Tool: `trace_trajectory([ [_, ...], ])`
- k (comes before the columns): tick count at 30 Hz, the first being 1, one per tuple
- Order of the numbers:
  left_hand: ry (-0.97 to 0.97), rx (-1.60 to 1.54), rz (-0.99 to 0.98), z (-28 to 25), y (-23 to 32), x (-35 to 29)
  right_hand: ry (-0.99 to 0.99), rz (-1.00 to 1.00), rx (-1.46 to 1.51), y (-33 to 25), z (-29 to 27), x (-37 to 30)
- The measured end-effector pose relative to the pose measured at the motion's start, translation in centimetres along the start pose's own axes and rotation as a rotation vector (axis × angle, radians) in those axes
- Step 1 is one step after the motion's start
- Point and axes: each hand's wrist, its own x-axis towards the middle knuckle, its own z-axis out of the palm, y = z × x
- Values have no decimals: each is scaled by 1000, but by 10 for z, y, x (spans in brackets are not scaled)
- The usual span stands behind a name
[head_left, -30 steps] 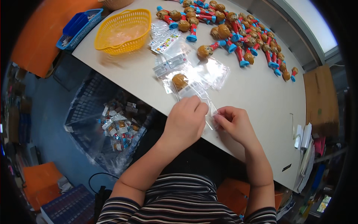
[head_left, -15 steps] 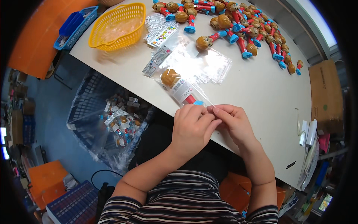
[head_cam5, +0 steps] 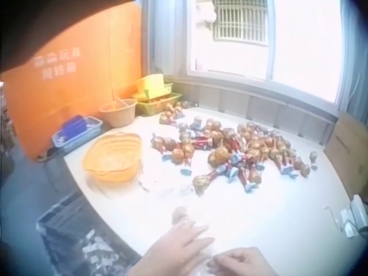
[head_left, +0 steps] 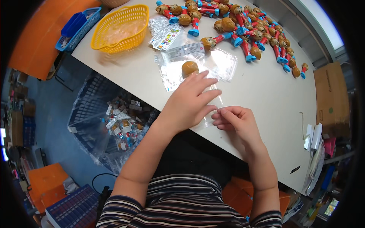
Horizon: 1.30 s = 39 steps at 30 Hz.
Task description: Packaging small colorful items into individual plastic bags at a workbench.
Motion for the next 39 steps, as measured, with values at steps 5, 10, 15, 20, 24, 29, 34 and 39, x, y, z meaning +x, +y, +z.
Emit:
trace_trajectory([
  [5,104,35,-156,9,39,-22,-72,81,164,-1,3,-2],
  [10,176,126,-234,29,51,-35,-110,107,247,9,4,2],
  [15,218,294,-184,43,58,-38,-136,157,301,13,-1,3],
  [20,164,362,-206,51,60,-43,-145,128,302,18,1,2],
  [24,128,336,-174,52,54,-44,-128,81,290,18,1,3],
  [29,60,123,-198,35,47,-50,-44,101,237,9,4,5],
  [34,117,-389,-484,-20,27,-66,-48,110,190,7,10,4],
  [39,477,-689,-603,-85,-36,-48,44,116,158,1,8,1],
])
